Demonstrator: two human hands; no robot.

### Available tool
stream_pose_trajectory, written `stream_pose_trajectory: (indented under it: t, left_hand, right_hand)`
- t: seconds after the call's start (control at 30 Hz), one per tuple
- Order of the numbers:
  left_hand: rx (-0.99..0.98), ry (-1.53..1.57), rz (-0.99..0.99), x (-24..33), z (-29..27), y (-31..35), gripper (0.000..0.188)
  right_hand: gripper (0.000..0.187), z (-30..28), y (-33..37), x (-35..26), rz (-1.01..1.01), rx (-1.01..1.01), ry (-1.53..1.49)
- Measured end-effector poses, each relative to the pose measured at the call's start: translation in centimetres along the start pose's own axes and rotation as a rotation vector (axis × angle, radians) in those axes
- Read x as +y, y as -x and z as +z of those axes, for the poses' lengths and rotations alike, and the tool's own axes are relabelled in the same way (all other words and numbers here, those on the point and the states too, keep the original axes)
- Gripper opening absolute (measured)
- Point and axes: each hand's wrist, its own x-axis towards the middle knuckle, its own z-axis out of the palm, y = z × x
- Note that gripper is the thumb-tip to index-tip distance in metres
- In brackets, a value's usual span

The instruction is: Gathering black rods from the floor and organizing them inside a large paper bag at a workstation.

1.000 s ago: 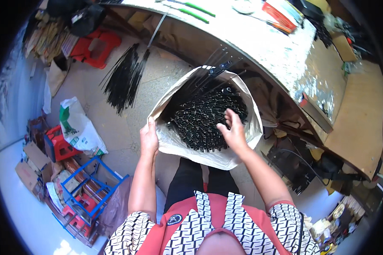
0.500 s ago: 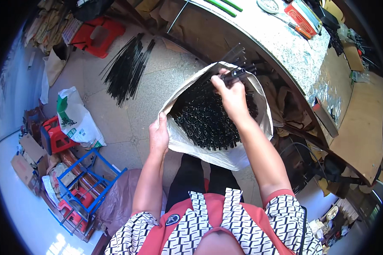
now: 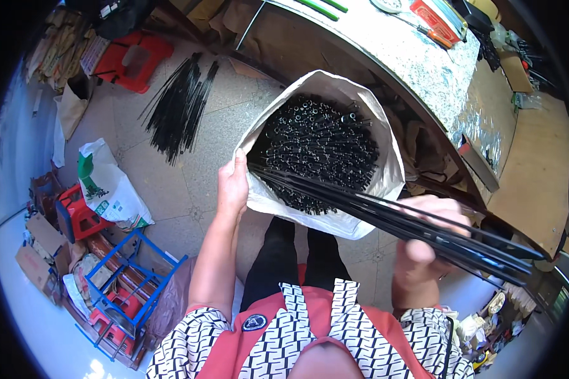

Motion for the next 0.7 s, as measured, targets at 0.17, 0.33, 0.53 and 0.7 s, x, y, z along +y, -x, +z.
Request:
stream_pose_trajectory:
  t: [0.17,0.33,0.53,0.7]
  left_hand:
    - [-0.014,0.068,-0.019,-0.8,-0.9,-0.9,0.044]
    - [-0.067,0.11,-0.073,-1.8,-1.7,-1.7,0.045]
    - [-0.063,0.092,-0.076,-1.3,-3.9,-1.1,0.048]
    - [-0.023,0.085,-0.1,-1.2,-4.4,-1.3,0.045]
  right_hand:
    - [0.03,6.8,2.4,5.3,0.056,-0.053,0.084]
    - [0.047,17.0,6.7,12.9,0.406,-0.081,-0.053]
    - [0.071,14.9,7.1,15.4,0.6,-0.182,0.338]
    - [0.062,7.0,6.4,22.3,0.657,0.133,0.745]
